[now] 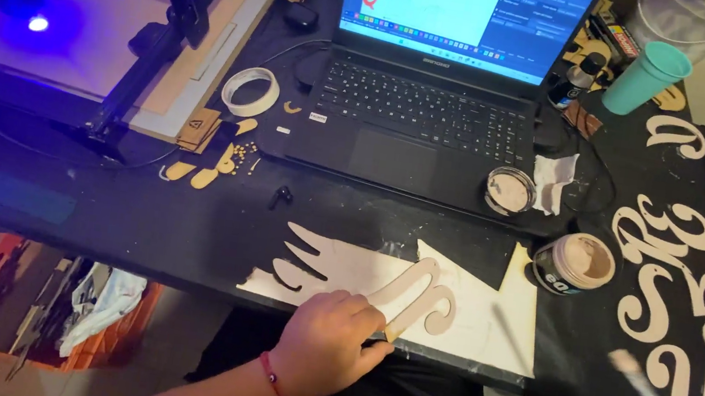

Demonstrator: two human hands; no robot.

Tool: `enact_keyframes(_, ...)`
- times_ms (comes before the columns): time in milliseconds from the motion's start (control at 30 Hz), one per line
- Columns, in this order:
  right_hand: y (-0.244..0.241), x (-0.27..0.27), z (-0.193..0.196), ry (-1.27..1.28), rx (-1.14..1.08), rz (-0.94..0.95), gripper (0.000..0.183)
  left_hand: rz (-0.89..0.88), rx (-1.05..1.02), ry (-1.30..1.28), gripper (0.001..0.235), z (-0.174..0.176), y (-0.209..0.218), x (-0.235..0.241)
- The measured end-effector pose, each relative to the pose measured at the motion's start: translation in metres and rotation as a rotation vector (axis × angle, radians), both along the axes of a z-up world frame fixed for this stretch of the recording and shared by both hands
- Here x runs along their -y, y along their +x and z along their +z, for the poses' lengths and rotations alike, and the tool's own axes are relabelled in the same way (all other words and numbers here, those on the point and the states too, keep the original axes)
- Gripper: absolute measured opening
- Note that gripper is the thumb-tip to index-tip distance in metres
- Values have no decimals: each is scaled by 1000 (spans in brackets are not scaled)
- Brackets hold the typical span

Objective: Painting decorative wooden letters with a small brush and beige paint at a desk.

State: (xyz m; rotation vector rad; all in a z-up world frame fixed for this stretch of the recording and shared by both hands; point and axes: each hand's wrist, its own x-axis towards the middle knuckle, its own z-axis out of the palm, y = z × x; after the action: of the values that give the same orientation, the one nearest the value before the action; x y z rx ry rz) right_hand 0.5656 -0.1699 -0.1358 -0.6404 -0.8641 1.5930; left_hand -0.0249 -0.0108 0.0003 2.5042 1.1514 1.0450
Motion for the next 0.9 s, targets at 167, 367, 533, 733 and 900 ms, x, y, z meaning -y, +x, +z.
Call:
enact_keyframes(167, -155, -36, 122, -69, 784, -301, 38, -25, -4, 32, 28, -2, 5, -3)
enact_keyframes(367, -321, -57, 159, 423, 1013, -794, 11, -123, -81, -26, 29, -11, 6, -4)
enact_keyframes(533, -357, -71, 167, 446, 1030, -632, 9, 27, -56, 47, 26, -4, -14, -14)
enact_keyframes(733, -374, -84, 164, 510, 1133, -537, 5, 4, -4, 36, 18, -8, -17, -20)
enact_keyframes(900, -380, -91, 158, 556, 1208, -503, 5, -29, -39, 32, 32, -12, -10, -16)
